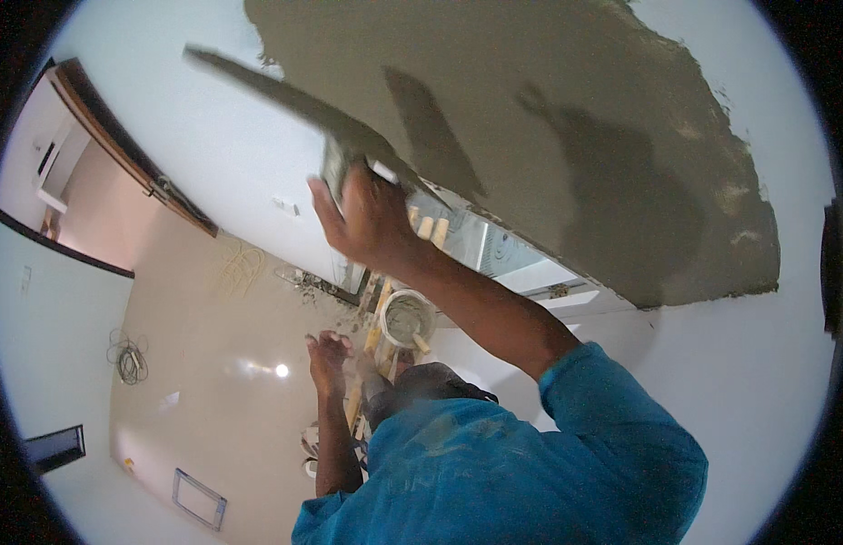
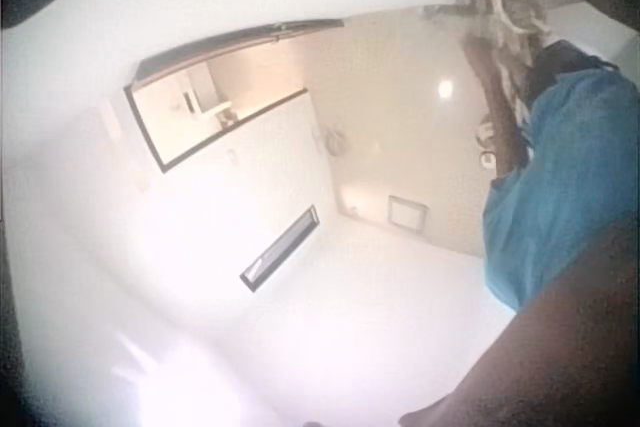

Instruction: The person applies wet plaster to a ceiling using a trowel and hawk. They repeatedly scoop plaster from a bucket, transfer it to the hawk, and smooth it onto the ceiling surface in broad strokes.

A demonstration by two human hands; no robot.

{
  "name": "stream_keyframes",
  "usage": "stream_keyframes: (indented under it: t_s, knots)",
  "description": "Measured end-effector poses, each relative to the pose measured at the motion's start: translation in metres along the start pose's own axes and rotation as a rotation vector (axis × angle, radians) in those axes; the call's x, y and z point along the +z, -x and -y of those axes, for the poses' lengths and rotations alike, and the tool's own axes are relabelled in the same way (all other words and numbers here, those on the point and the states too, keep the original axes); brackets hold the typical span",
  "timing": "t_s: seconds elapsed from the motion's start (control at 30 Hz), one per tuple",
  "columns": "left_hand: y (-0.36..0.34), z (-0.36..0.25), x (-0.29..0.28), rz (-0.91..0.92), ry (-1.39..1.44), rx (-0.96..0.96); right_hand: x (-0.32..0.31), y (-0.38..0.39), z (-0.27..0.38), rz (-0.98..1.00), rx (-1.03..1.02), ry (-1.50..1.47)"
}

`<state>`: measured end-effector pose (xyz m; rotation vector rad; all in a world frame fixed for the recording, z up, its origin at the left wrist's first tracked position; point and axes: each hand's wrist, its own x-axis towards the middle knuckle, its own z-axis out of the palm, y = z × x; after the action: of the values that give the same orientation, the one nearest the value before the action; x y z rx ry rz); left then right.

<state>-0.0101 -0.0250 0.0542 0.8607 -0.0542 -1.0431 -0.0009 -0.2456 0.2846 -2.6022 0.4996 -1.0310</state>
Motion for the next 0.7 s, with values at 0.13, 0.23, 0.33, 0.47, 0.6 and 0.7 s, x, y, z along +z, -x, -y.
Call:
stream_keyframes:
  t_s: [0.13, 0.23, 0.33, 0.47, 0.6, 0.7]
  knots:
    - [0.031, 0.0, -0.025, -0.17, -0.049, 0.056, 0.081, -0.072, -0.03, -0.448, -0.016, -0.296]
    - [0.044, 0.004, -0.038, -0.224, -0.063, 0.06, 0.098, -0.092, -0.07, -0.397, 0.28, -0.476]
    - [0.048, 0.011, -0.045, -0.287, -0.011, 0.011, 0.063, -0.064, -0.092, -0.373, 0.236, -0.408]
    - [0.047, 0.016, -0.051, -0.291, -0.01, 0.036, -0.022, -0.011, -0.075, -0.283, 0.225, -0.227]
    - [0.041, 0.015, -0.056, -0.326, 0.042, 0.033, -0.036, 0.016, -0.042, 0.461, 0.315, 0.262]
    - [0.038, 0.017, -0.053, -0.309, 0.037, 0.034, -0.005, 0.013, -0.048, 0.849, 0.406, 0.394]
